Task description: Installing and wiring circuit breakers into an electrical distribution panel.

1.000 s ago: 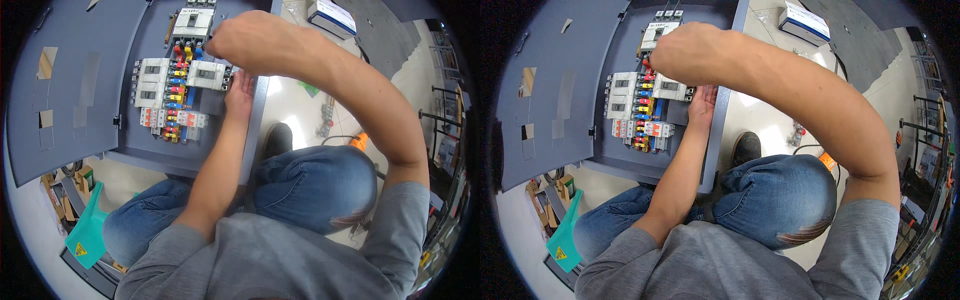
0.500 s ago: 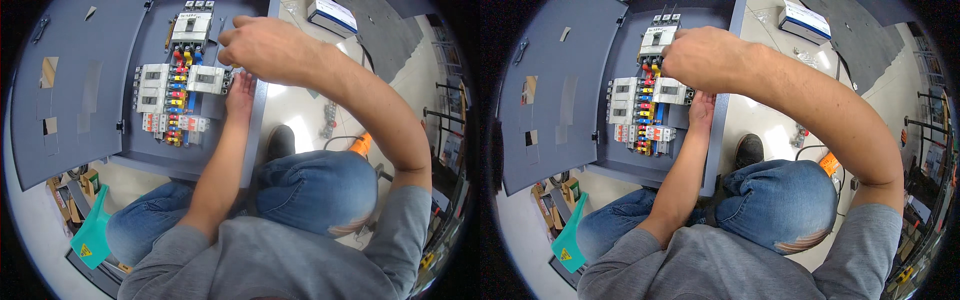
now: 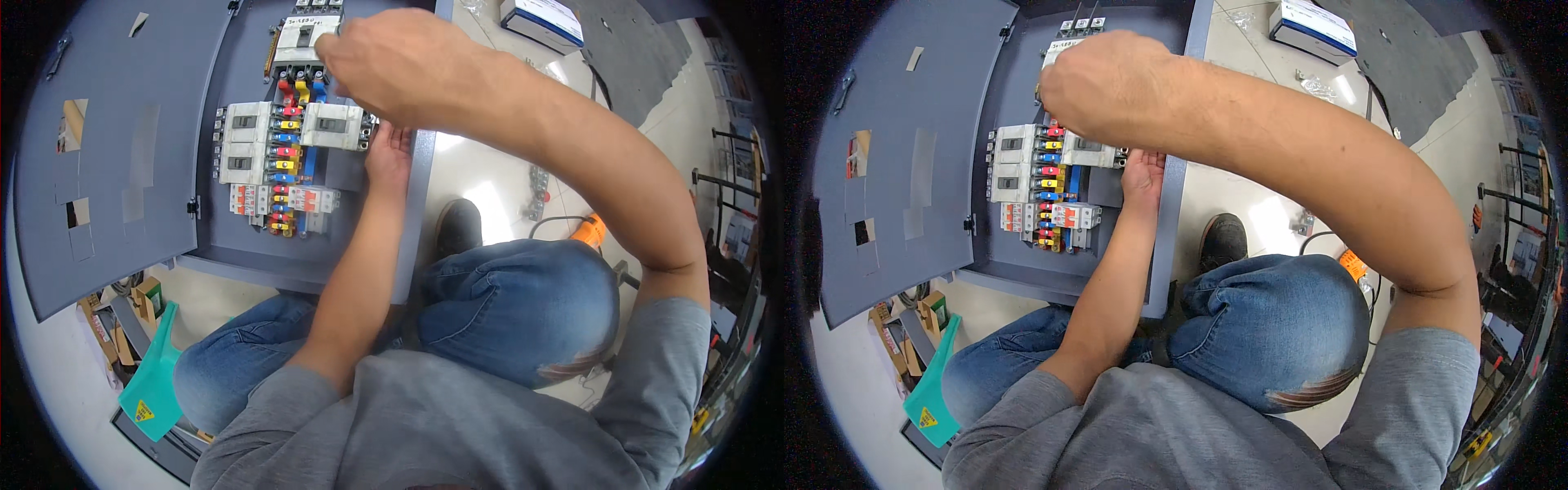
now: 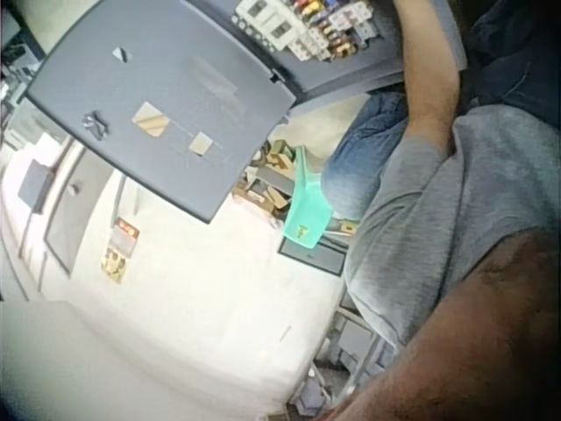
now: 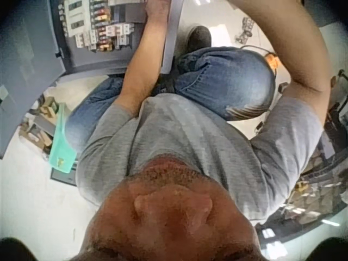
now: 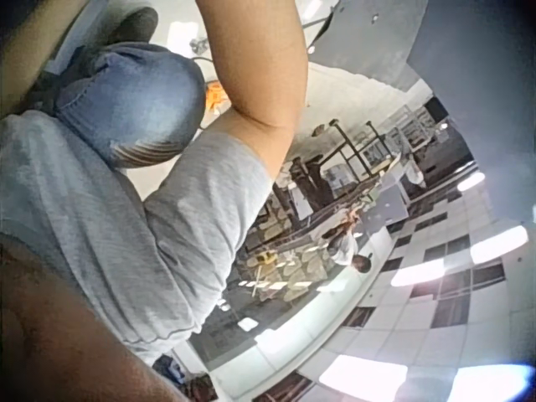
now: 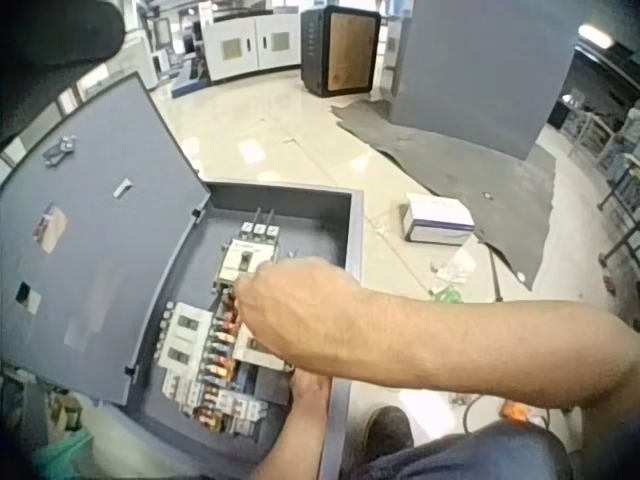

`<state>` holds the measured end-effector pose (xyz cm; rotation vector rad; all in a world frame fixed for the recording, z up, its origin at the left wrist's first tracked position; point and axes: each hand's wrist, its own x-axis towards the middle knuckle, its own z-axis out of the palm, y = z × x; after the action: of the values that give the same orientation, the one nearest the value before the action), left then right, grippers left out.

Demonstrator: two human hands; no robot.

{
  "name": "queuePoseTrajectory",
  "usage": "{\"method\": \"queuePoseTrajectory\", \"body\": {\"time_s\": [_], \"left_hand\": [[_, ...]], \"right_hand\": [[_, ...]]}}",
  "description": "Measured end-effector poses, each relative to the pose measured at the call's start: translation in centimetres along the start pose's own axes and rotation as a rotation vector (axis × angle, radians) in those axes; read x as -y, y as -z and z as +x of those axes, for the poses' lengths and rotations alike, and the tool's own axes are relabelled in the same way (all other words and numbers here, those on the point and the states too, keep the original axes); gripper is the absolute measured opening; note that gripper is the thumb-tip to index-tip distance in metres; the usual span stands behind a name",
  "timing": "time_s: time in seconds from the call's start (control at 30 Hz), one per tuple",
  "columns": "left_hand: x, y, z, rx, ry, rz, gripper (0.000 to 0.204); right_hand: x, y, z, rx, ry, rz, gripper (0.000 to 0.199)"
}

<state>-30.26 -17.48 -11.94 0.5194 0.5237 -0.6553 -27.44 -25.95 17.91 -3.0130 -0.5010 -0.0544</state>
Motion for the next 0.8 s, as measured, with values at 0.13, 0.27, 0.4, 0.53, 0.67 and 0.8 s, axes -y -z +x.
{"method": "queuePoseTrajectory", "body": {"time_s": [0.13, 0.27, 0.4, 0.53, 0.67, 0.8], "left_hand": [[0.0, -1.2, -0.1, -0.013, 0.024, -0.005, 0.014], [-0.2, 0.0, 0.5, -0.021, -0.024, -0.03, 0.015], [-0.1, -1.0, 0.4, -0.016, 0.014, -0.083, 0.017], [-0.4, -1.7, 0.4, -0.041, 0.034, -0.102, 0.018], [-0.5, -1.4, 0.2, -0.058, -0.011, -0.097, 0.018], [0.2, -1.5, 0.8, -0.048, -0.012, -0.087, 0.019]], "right_hand": [[-0.3, 1.0, 0.8, 0.142, -0.061, 0.003, 0.015], [-0.3, 0.3, 1.0, 0.083, 0.02, 0.062, 0.016], [-0.5, 0.8, 0.9, 0.083, -0.046, 0.033, 0.016], [-1.4, 0.1, 0.9, 0.068, -0.077, 0.009, 0.015], [-1.1, -0.2, 0.9, -0.063, -0.005, 0.024, 0.016], [-0.9, 1.0, 1.5, 0.126, -0.078, 0.038, 0.015]]}}
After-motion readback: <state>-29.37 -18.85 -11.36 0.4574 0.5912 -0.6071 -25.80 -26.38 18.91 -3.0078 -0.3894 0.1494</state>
